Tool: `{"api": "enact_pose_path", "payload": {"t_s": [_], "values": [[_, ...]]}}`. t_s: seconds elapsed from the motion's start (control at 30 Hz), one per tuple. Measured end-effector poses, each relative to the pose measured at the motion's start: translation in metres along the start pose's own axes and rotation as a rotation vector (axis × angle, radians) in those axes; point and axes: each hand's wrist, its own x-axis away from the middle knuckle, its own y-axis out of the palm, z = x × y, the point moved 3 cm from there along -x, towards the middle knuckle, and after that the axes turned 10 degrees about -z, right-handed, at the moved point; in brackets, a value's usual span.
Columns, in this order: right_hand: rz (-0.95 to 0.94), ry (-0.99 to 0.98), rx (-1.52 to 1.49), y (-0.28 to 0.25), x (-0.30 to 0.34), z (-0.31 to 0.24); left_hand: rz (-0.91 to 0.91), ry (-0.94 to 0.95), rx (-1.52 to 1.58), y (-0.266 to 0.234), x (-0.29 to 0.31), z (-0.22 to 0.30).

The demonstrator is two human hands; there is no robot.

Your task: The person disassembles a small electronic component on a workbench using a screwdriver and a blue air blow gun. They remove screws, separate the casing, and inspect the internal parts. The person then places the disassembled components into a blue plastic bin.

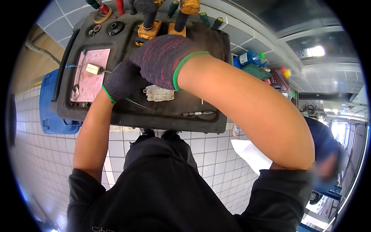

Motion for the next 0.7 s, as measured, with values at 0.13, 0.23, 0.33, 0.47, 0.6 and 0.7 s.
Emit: {"api": "enact_pose_path", "payload": {"t_s": [0.13,0.23,0.33,0.47,0.6,0.7], "values": [[0.147,-0.334,0.054,-0.003,-0.002,-0.004,-0.114,-0.061,0.135,-0.003,0.007,-0.002],[0.039,-0.070,-0.033,-0.012,0.008,-0.013,0.025,0.038,-0.106,-0.003,0.005,-0.009],[-0.001,0.055,-0.075,-0.016,0.013,-0.014,0.108,-0.004,-0.137,-0.005,0.011,0.009],[0.125,-0.151,-0.028,0.001,0.009,-0.006,-0.021,-0.040,0.194,-0.002,0.012,0.005],[0.136,0.066,-0.164,-0.009,0.015,-0.018,0.037,0.072,-0.232,-0.006,0.013,-0.008],[0.010,0.112,-0.062,-0.012,0.011,-0.015,0.102,0.068,-0.047,-0.003,0.009,-0.002]]}}
